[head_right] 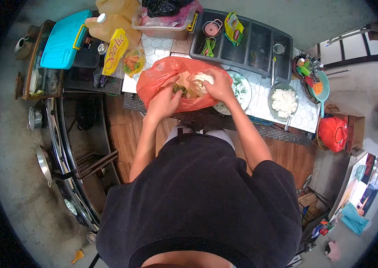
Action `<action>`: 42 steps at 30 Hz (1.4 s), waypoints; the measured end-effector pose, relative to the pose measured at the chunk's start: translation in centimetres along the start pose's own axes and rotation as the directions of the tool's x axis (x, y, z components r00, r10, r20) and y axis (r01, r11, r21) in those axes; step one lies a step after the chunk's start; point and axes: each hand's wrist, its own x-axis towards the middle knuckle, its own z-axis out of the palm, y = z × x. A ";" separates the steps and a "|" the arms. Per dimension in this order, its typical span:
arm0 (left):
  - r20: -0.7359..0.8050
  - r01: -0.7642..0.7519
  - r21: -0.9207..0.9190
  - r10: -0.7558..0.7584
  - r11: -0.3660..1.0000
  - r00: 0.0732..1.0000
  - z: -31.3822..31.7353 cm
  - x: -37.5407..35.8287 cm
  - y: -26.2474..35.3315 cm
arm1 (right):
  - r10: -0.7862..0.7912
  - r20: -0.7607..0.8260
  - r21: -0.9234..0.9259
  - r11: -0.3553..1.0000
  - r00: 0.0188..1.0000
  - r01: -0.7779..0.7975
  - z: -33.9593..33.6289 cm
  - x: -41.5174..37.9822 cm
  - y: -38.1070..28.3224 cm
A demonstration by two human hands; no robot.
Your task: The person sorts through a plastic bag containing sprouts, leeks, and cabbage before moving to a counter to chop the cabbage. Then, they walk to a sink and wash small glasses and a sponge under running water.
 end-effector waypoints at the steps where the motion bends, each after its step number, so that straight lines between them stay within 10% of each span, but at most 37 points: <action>1: 0.015 0.013 -0.001 -0.013 1.000 1.000 0.5 0.2 -0.1 | 0.098 0.068 0.171 0.979 0.993 -0.109 -1.0 0.2 -0.6; 4: 0.005 0.154 -0.161 -0.155 0.975 0.988 0.7 0.7 1.3 | 0.194 0.104 0.621 0.753 0.975 -0.217 -3.1 0.0 -1.5; 7: 0.223 0.211 -0.663 -0.080 0.719 0.972 0.5 1.6 2.2 | 0.237 0.133 0.770 0.586 0.962 -0.251 -5.1 -0.8 -2.7; 12: 0.109 0.095 -0.833 -0.006 0.546 0.994 1.9 1.3 5.8 | 0.308 0.258 0.895 0.281 0.916 -0.346 -6.6 -3.5 -4.3; 37: 0.204 0.312 -0.889 -0.319 0.335 0.925 1.0 -0.3 6.3 | 0.075 0.546 0.802 0.241 0.834 -0.547 -10.1 -6.6 -6.4; 40: 0.138 0.225 -0.924 -0.280 0.310 0.950 1.1 -0.8 6.9 | 0.207 0.449 0.782 0.380 0.869 -0.494 -9.3 -6.8 -5.6; 42: -0.194 -0.118 -0.870 -0.113 0.479 0.974 1.3 -1.2 7.5 | 0.183 0.505 0.768 0.350 0.843 -0.536 -10.1 -7.1 -7.6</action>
